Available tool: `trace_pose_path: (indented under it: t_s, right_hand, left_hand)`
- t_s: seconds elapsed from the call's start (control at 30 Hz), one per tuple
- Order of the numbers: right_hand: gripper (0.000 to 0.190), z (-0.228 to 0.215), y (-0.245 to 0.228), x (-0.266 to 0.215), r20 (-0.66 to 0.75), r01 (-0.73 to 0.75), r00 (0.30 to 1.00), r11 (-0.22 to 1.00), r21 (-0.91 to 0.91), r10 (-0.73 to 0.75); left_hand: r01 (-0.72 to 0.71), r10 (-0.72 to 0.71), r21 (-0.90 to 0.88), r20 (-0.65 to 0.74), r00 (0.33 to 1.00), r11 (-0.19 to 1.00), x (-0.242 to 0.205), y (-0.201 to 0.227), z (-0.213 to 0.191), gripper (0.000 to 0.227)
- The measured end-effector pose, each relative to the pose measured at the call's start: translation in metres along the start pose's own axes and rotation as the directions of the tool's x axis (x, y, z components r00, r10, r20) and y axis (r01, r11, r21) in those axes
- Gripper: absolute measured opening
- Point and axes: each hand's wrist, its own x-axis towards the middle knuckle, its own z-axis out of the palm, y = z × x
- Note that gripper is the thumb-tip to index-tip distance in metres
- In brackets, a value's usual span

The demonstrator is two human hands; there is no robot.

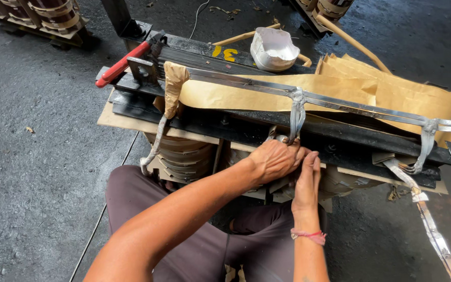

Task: The person wraps a beige paper strip around a metal assembly clamped in a vise, folds the edges, and secures it with white straps. The person repeats this process for multiple sections of the assembly.

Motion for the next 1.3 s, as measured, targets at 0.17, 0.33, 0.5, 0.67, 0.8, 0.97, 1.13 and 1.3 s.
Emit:
trace_pose_path:
  t_s: [0.17, 0.33, 0.5, 0.67, 0.8, 0.97, 1.13, 1.3]
  right_hand:
    - [0.059, 0.003, -0.022, 0.022, 0.12, 0.057, 0.992, 0.958, -0.28, -0.025]
    - [0.066, 0.023, -0.03, 0.007, 0.146, 0.008, 0.988, 0.952, -0.305, 0.039]
    - [0.07, 0.038, -0.027, -0.003, 0.115, -0.007, 0.993, 0.963, -0.269, 0.039]
    - [0.065, 0.029, -0.033, 0.009, 0.137, -0.078, 0.982, 0.943, -0.323, 0.128]
    - [0.061, 0.028, -0.027, 0.013, 0.131, -0.084, 0.983, 0.95, -0.302, 0.129]
    - [0.058, 0.027, -0.025, 0.012, 0.035, -0.099, 0.993, 0.939, -0.328, 0.117]
    - [0.055, 0.04, -0.015, -0.003, -0.063, -0.135, 0.991, 0.945, -0.297, 0.121]
    - [0.054, 0.033, -0.001, 0.004, -0.052, -0.029, 0.998, 0.974, -0.226, 0.018]
  left_hand:
    - [0.268, -0.252, 0.054, -0.202, 0.946, 0.962, 0.009, 0.024, 0.029, 0.031]
    - [0.163, -0.16, 0.004, -0.163, 0.974, 0.987, -0.009, 0.029, 0.048, 0.033]
    - [-0.008, 0.024, 0.155, -0.099, 0.995, 0.988, -0.019, 0.012, 0.035, 0.038]
    - [0.069, -0.062, 0.054, -0.127, 0.99, 0.996, -0.012, 0.014, 0.029, 0.037]
    - [0.054, -0.052, 0.05, -0.039, 0.998, 0.997, -0.009, 0.014, 0.037, 0.03]
    - [0.049, -0.052, -0.046, -0.059, 0.997, 0.998, -0.001, 0.015, 0.046, 0.029]
    - [-0.013, 0.007, -0.041, -0.131, 0.991, 0.999, -0.008, 0.009, 0.048, 0.023]
    - [-0.15, 0.143, -0.031, -0.154, 0.978, 0.988, -0.006, -0.005, 0.057, 0.025]
